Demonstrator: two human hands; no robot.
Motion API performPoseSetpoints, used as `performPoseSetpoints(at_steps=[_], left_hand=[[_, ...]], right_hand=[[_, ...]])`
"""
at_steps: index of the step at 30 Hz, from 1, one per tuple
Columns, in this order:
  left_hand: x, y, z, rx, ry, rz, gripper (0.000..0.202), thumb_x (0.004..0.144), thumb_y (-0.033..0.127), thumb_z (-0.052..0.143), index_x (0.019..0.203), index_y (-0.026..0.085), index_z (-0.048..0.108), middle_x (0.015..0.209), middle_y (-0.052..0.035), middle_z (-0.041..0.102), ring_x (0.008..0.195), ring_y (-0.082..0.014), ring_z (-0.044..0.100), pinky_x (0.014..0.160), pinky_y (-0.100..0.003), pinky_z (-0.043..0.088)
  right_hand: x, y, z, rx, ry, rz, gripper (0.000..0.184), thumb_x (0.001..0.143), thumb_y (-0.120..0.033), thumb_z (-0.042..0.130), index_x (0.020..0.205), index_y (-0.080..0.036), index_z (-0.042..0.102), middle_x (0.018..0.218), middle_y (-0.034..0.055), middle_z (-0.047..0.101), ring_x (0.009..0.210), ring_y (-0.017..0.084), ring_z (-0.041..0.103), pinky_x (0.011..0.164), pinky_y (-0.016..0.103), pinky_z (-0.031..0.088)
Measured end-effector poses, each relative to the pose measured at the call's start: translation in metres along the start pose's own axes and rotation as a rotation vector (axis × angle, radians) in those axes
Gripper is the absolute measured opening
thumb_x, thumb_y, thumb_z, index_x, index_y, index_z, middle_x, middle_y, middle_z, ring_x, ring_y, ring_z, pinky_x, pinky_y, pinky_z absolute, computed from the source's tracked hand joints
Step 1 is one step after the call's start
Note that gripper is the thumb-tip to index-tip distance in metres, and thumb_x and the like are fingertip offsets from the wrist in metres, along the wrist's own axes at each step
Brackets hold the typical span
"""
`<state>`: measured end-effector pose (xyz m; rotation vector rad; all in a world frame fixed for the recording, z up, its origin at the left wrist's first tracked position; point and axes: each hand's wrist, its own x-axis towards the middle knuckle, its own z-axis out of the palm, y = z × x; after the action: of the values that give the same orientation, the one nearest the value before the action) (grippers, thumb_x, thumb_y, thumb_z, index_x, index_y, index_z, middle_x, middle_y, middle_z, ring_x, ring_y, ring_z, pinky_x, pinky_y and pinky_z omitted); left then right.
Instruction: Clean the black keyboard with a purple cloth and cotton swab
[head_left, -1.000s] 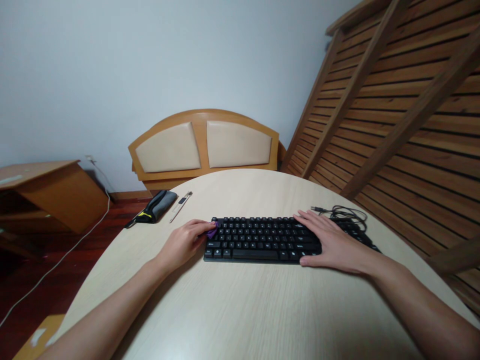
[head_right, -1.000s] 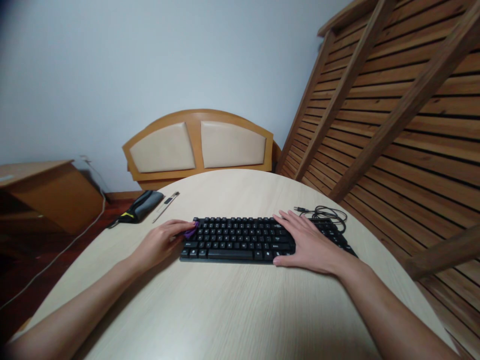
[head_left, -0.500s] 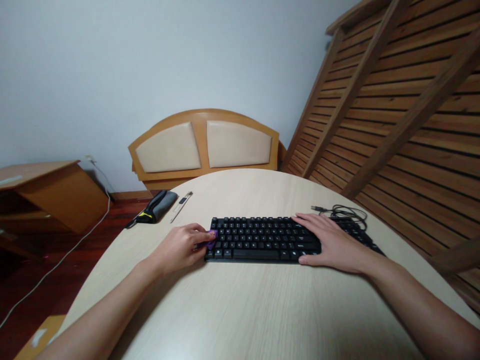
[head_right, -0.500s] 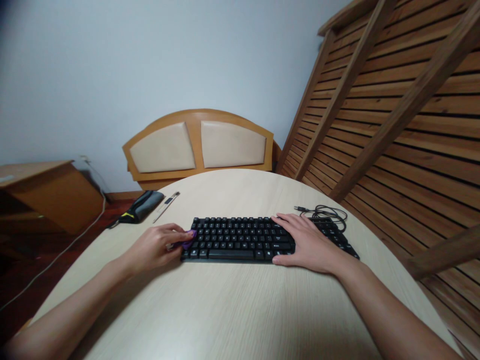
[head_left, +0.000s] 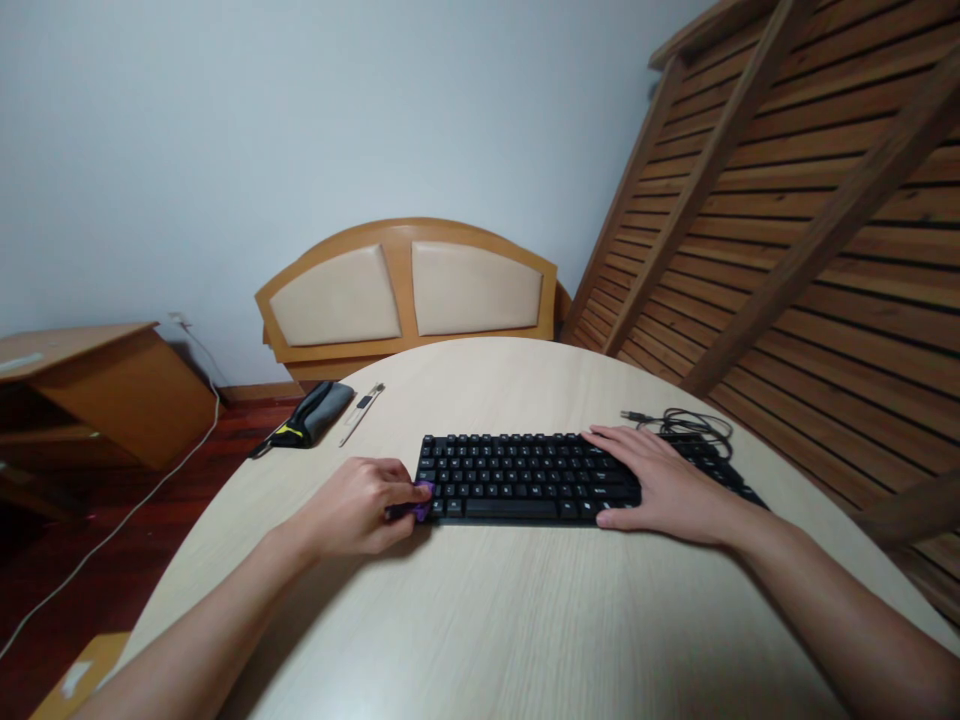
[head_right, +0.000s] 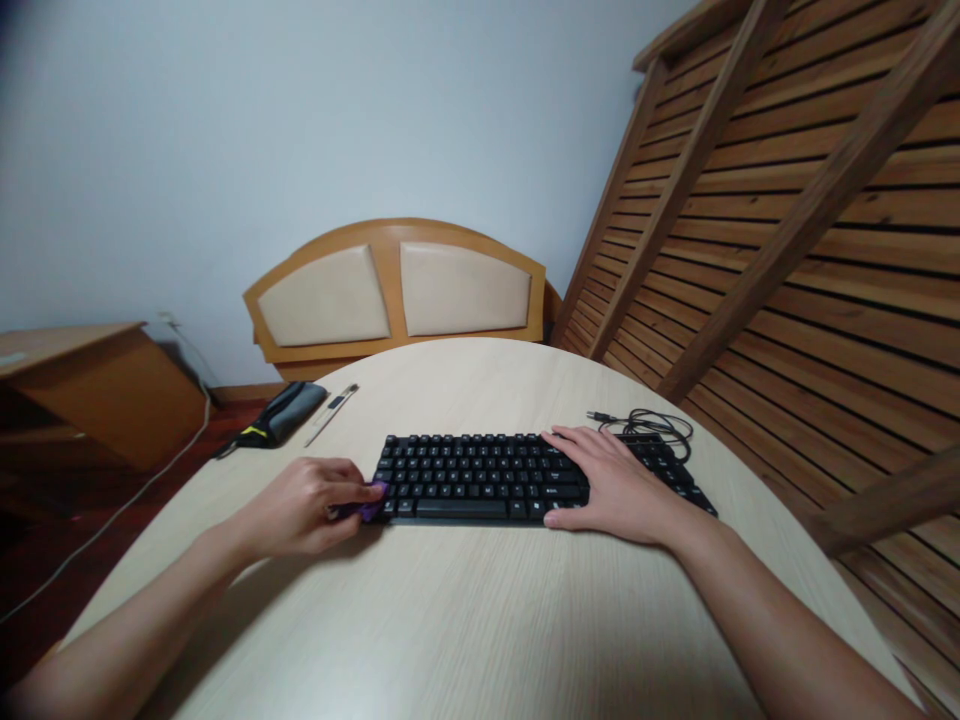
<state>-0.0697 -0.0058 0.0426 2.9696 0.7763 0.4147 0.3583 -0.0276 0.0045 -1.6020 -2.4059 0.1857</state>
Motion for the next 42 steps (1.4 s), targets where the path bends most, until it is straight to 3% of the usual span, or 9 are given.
performPoseSetpoints(at_steps=[6, 10, 18, 21, 23, 25, 28, 33, 42], left_hand=[[0.002, 0.004, 0.000, 0.123, -0.003, 0.113, 0.032, 0.090, 0.021, 0.051, 0.112, 0.018, 0.074, 0.090, -0.0083, 0.077, 0.074, -0.0225, 0.072, 0.064, -0.037, 0.060], [0.002, 0.007, 0.001, 0.179, 0.023, 0.165, 0.031, 0.090, 0.018, 0.053, 0.113, 0.021, 0.073, 0.096, -0.0064, 0.078, 0.079, -0.0218, 0.073, 0.066, -0.036, 0.061], [0.006, 0.022, 0.008, 0.008, -0.024, 0.204, 0.029, 0.092, 0.021, 0.056, 0.116, 0.022, 0.071, 0.089, -0.0048, 0.078, 0.081, -0.0213, 0.074, 0.071, -0.036, 0.062], [0.005, 0.021, 0.012, -0.045, 0.079, 0.219, 0.031, 0.093, 0.020, 0.055, 0.121, 0.023, 0.069, 0.097, -0.0041, 0.078, 0.084, -0.0196, 0.075, 0.072, -0.035, 0.063], [0.003, 0.015, 0.015, -0.006, 0.260, 0.150, 0.034, 0.094, 0.018, 0.054, 0.125, 0.023, 0.067, 0.103, -0.0051, 0.078, 0.087, -0.0196, 0.075, 0.073, -0.035, 0.063], [0.000, 0.004, 0.018, 0.048, 0.428, -0.012, 0.034, 0.095, 0.017, 0.054, 0.125, 0.023, 0.068, 0.106, -0.0058, 0.078, 0.090, -0.0201, 0.075, 0.076, -0.036, 0.063], [-0.003, -0.013, 0.026, 0.073, 0.540, -0.255, 0.031, 0.097, 0.020, 0.053, 0.124, 0.021, 0.070, 0.110, -0.0073, 0.077, 0.094, -0.0220, 0.075, 0.080, -0.039, 0.063], [-0.002, -0.026, 0.041, 0.011, 0.478, -0.382, 0.032, 0.095, 0.021, 0.054, 0.122, 0.024, 0.071, 0.115, -0.0066, 0.076, 0.103, -0.0239, 0.072, 0.090, -0.043, 0.060], [0.004, -0.016, 0.042, -0.105, 0.317, -0.340, 0.038, 0.093, 0.015, 0.051, 0.125, 0.024, 0.069, 0.115, -0.0085, 0.072, 0.103, -0.0227, 0.069, 0.091, -0.042, 0.059]], right_hand=[[0.000, -0.001, -0.001, -0.014, -0.013, 0.009, 0.104, 0.069, -0.077, 0.070, 0.155, -0.027, 0.040, 0.157, 0.0120, 0.044, 0.143, 0.041, 0.037, 0.120, 0.062, 0.023], [0.000, 0.000, 0.000, -0.018, -0.012, 0.006, 0.104, 0.069, -0.078, 0.068, 0.155, -0.026, 0.040, 0.157, 0.0122, 0.043, 0.143, 0.040, 0.037, 0.121, 0.062, 0.022], [0.000, 0.001, 0.000, -0.009, -0.004, -0.003, 0.103, 0.070, -0.077, 0.068, 0.156, -0.029, 0.039, 0.157, 0.0115, 0.043, 0.143, 0.042, 0.037, 0.120, 0.064, 0.022], [0.000, 0.000, 0.000, -0.006, 0.006, -0.004, 0.102, 0.070, -0.077, 0.068, 0.156, -0.030, 0.039, 0.156, 0.0109, 0.044, 0.143, 0.042, 0.038, 0.120, 0.065, 0.022], [0.000, -0.001, 0.000, -0.007, 0.007, -0.003, 0.102, 0.070, -0.077, 0.069, 0.155, -0.030, 0.039, 0.156, 0.0108, 0.045, 0.142, 0.042, 0.038, 0.120, 0.065, 0.022], [0.001, -0.001, 0.000, -0.010, 0.005, -0.006, 0.102, 0.070, -0.077, 0.069, 0.155, -0.030, 0.040, 0.156, 0.0106, 0.045, 0.142, 0.042, 0.038, 0.120, 0.064, 0.022], [0.001, -0.001, 0.000, -0.020, 0.003, -0.009, 0.102, 0.070, -0.077, 0.068, 0.155, -0.029, 0.039, 0.156, 0.0113, 0.044, 0.143, 0.042, 0.038, 0.120, 0.064, 0.022], [0.002, -0.003, 0.000, 0.002, 0.006, -0.009, 0.102, 0.068, -0.076, 0.070, 0.155, -0.029, 0.041, 0.155, 0.0110, 0.046, 0.142, 0.042, 0.038, 0.120, 0.065, 0.021], [0.001, -0.009, -0.002, -0.010, 0.000, -0.016, 0.101, 0.068, -0.077, 0.070, 0.153, -0.028, 0.043, 0.153, 0.0121, 0.048, 0.140, 0.042, 0.040, 0.120, 0.064, 0.022]])
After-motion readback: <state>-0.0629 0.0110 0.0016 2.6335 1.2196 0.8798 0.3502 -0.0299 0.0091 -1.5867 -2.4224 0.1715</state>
